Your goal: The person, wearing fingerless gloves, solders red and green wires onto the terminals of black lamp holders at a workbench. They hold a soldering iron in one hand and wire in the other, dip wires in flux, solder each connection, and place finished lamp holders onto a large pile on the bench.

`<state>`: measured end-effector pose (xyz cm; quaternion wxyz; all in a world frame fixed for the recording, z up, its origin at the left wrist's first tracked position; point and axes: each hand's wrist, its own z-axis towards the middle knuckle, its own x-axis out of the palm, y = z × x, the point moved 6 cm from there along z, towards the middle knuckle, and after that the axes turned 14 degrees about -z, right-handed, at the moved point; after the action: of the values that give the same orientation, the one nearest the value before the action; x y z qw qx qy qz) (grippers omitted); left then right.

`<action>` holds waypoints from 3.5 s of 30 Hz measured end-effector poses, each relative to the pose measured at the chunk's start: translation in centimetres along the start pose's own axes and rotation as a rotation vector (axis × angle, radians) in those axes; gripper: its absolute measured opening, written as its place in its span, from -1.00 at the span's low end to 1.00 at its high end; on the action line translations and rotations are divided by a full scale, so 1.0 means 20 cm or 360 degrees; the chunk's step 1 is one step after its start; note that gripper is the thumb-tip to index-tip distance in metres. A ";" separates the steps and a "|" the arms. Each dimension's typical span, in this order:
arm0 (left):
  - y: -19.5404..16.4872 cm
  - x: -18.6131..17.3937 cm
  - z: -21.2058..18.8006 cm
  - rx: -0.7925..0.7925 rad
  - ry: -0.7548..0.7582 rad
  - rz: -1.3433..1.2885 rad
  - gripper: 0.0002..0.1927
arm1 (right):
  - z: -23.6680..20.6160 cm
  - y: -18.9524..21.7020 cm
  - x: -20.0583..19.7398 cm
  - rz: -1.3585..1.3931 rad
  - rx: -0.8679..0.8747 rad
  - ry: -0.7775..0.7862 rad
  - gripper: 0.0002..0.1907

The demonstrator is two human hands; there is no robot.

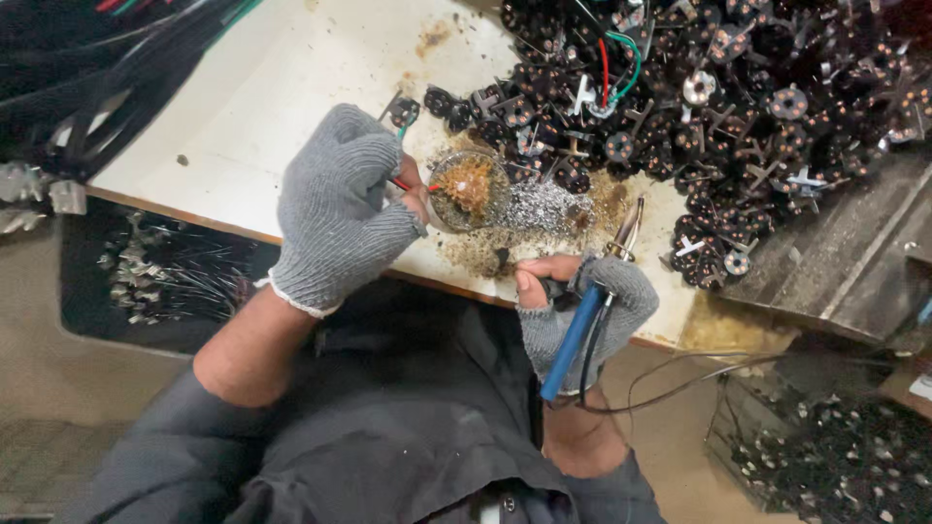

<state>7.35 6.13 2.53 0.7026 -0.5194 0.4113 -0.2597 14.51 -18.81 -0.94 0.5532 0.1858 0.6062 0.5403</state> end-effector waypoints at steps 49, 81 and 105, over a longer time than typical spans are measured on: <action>-0.09 0.08 -0.17 -0.0338 0.0910 -0.0645 -0.83 | 0.05 0.17 0.00 -0.0319 -0.0421 0.0306 -0.66; -0.07 0.21 -0.19 0.0110 0.0666 0.0318 -0.81 | 0.13 0.21 0.07 -0.0669 -0.0338 0.0506 -0.66; -0.10 0.23 -0.21 0.0131 0.0488 0.0412 -0.83 | 0.10 0.18 0.09 -0.0828 -0.0477 0.0456 -0.84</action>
<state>6.26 -0.29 2.43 0.6799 -0.3875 0.5657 -0.2599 14.39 -15.28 1.69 0.6031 -0.1366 0.6187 0.4847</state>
